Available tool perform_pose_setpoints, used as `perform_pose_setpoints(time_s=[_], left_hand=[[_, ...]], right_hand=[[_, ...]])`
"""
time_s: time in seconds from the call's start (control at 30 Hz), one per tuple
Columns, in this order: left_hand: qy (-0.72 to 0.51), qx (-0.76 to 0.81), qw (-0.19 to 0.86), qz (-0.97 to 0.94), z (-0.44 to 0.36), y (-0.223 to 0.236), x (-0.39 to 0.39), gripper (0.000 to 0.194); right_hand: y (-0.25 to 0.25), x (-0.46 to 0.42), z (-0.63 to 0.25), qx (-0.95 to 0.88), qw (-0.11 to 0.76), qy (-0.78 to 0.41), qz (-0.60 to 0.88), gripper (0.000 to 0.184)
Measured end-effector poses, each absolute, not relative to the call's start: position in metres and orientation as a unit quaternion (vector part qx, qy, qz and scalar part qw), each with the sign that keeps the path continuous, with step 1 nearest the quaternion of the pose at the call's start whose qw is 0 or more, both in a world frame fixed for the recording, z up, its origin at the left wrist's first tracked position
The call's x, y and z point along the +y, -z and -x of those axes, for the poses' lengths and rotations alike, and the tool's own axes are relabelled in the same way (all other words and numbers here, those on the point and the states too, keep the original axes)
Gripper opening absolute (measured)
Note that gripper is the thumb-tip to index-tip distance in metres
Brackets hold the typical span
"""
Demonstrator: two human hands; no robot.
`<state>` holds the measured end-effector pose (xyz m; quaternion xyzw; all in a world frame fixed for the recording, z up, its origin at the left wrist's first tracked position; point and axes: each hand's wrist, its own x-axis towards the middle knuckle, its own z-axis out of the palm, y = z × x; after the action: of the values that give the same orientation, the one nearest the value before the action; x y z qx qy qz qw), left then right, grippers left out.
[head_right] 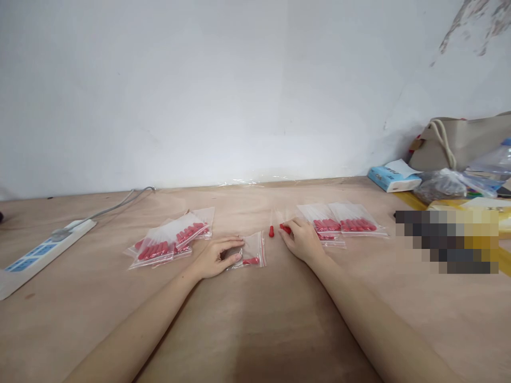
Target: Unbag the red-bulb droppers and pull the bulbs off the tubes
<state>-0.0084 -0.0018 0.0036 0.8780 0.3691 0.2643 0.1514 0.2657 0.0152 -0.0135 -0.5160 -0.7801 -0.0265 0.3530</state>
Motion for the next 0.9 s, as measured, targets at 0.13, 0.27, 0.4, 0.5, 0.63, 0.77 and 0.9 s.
perform_pose_setpoints(time_s=[0.13,0.27,0.4,0.5,0.63,0.77,0.9], left_hand=[[-0.267,0.37,0.138,-0.879,0.009,-0.004,-0.002,0.033],[-0.257,0.377,0.131,-0.88,0.008,-0.006,-0.003,0.034],[-0.248,0.392,0.136,-0.875,0.007,-0.007,-0.004,0.036],[-0.249,0.395,0.134,-0.874,0.007,-0.006,-0.003,0.037],[-0.24,0.391,0.128,-0.879,0.008,-0.006,-0.002,0.043],[-0.228,0.387,0.129,-0.884,0.009,-0.006,-0.002,0.049],[-0.227,0.394,0.126,-0.882,0.008,-0.005,-0.002,0.049]], right_hand=[[0.007,0.01,-0.26,-0.752,0.381,0.068,0.533,0.022],[-0.002,-0.002,-0.242,-0.807,0.36,-0.007,0.469,0.017],[-0.009,-0.012,-0.228,-0.857,0.294,-0.104,0.411,0.018],[-0.01,-0.013,-0.225,-0.856,0.266,-0.145,0.42,0.018],[-0.008,-0.012,-0.226,-0.838,0.259,-0.14,0.459,0.018],[-0.009,-0.012,-0.225,-0.851,0.223,-0.13,0.457,0.016],[-0.013,-0.013,-0.224,-0.861,0.197,-0.158,0.44,0.021]])
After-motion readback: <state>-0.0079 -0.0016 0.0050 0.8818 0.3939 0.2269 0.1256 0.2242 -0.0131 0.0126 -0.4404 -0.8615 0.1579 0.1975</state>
